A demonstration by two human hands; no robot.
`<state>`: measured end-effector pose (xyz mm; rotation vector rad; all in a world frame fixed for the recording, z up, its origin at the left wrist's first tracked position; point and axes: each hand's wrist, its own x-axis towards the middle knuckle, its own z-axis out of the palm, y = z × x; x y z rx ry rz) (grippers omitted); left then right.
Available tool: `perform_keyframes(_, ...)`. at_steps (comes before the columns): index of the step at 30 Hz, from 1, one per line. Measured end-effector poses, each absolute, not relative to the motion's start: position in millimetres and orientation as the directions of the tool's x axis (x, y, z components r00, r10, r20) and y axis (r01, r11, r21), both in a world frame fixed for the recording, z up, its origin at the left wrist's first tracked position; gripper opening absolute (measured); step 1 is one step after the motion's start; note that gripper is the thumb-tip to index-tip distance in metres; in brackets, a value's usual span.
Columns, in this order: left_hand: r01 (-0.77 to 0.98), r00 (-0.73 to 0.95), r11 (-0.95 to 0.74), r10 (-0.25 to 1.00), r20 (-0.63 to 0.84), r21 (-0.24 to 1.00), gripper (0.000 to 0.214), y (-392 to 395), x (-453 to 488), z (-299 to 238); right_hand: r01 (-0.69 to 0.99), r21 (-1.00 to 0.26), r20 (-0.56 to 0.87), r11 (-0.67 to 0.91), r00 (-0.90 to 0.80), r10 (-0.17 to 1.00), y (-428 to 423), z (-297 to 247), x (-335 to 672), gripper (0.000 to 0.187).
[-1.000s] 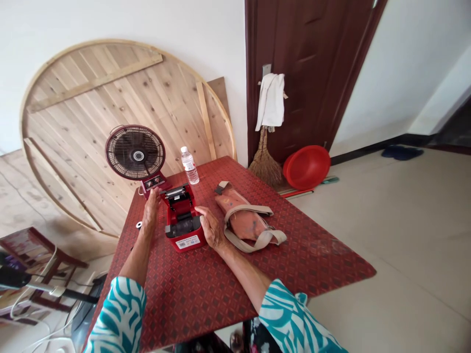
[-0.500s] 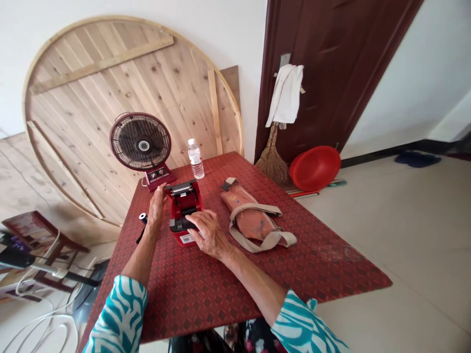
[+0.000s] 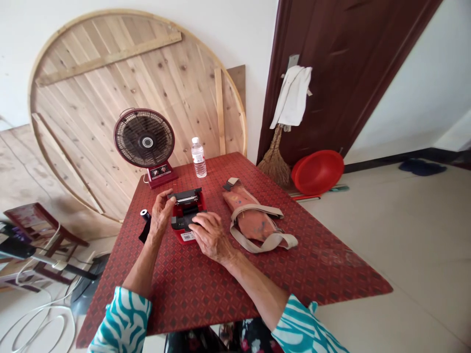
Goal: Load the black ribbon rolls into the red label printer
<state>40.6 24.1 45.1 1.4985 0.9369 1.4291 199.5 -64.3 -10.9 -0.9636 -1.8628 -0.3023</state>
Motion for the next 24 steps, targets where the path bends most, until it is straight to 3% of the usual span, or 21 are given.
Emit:
perform_keyframes(4,-0.081,0.048,-0.353,0.933,0.358,0.932,0.024,12,37,33,0.738,-0.218,0.847,0.639,-0.182,0.499,-65,-11,200,0.023)
perform_keyframes(9,0.010,0.113,-0.385,0.917,0.382,0.923,0.010,0,28,21,0.728,-0.233,0.839,0.644,-0.184,0.511,-67,-12,200,0.024)
perform_keyframes(15,0.096,0.186,-0.507,0.855,0.485,0.857,0.018,-7,24,14,0.662,-0.251,0.863,0.707,-0.177,0.472,-64,-3,202,0.027)
perform_keyframes(20,0.032,0.210,-0.473,0.865,0.456,0.881,0.030,-9,21,16,0.667,-0.457,0.784,0.589,-0.011,0.621,-48,-1,210,0.036)
perform_keyframes(24,0.068,0.247,-0.519,0.836,0.489,0.852,0.033,-8,19,15,0.684,-0.442,0.761,0.580,-0.056,0.646,-41,-4,215,0.037)
